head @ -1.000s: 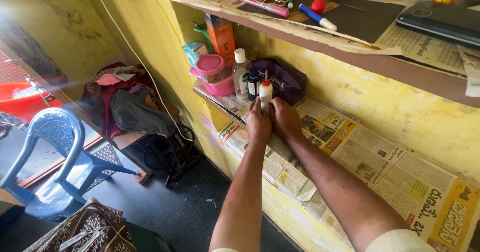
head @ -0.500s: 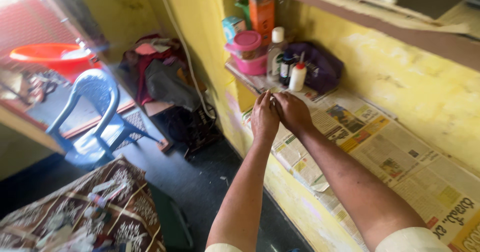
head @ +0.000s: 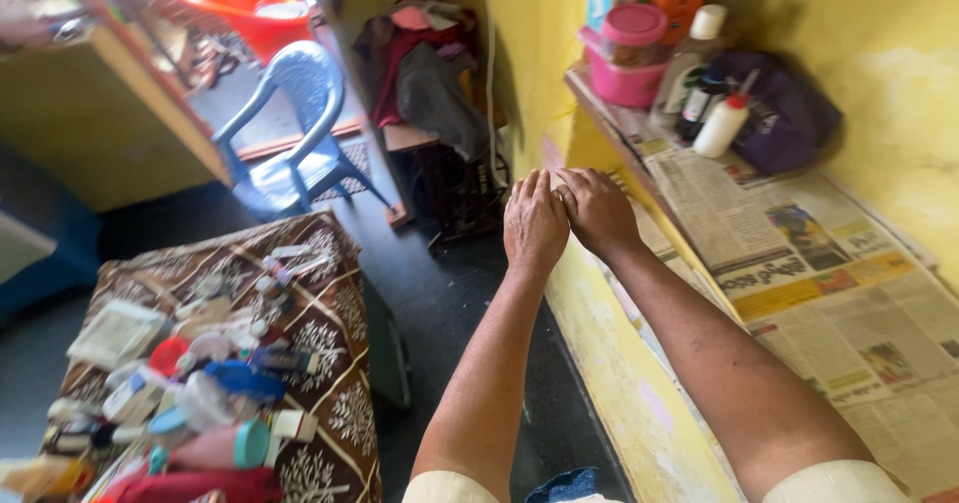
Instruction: The person picks up small bottles from a cluttered table, unscrews and reseals caps, and places them on a wall shelf. The person handles several bottles one at a time, including a dark bottle, a white bottle, a green bottle, and a brown bottle, moving them from the table to the shelf.
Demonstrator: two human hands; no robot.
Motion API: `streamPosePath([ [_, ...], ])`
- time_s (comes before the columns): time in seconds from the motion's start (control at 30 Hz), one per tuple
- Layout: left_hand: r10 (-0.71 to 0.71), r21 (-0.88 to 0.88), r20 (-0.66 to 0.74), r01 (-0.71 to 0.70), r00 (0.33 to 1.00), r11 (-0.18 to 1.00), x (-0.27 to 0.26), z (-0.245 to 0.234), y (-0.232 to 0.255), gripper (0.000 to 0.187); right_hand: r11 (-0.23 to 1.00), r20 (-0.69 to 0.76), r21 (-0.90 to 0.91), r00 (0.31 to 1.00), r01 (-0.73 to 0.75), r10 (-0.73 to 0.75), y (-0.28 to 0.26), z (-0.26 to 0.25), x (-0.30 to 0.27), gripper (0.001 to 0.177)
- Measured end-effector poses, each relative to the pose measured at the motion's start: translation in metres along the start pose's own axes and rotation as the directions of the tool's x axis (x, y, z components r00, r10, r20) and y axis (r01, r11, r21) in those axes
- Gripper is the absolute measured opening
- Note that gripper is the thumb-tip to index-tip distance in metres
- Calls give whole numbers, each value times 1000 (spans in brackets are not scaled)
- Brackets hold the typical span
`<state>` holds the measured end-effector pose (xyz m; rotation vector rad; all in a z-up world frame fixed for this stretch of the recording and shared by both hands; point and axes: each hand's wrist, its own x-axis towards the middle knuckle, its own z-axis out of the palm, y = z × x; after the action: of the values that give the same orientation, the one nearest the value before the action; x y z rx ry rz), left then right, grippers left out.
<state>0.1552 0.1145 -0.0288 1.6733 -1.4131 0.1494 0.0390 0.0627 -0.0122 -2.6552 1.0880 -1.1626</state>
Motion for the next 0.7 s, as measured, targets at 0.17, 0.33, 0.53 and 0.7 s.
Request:
streamPosePath([
  [0.17,-95,138,5,93,995,986,-21,-25,-33,49,992,28,36,993,117,-118,-28,30,0,39],
  [0.33,-213,219,11,206,977,954,-35,-52,-58,55,980,67,67,979,188,-193,-53,59,-1,45],
  [0.53,-294,280,-7,284,956,917,-52,-88,-88,59,975,125,43,967,216,-220,-85,91,0,50],
  [0.7,-317,322,-40,312,948,894,-60,-119,-119,60,973,193,49,954,225,-231,-122,114,5,53],
])
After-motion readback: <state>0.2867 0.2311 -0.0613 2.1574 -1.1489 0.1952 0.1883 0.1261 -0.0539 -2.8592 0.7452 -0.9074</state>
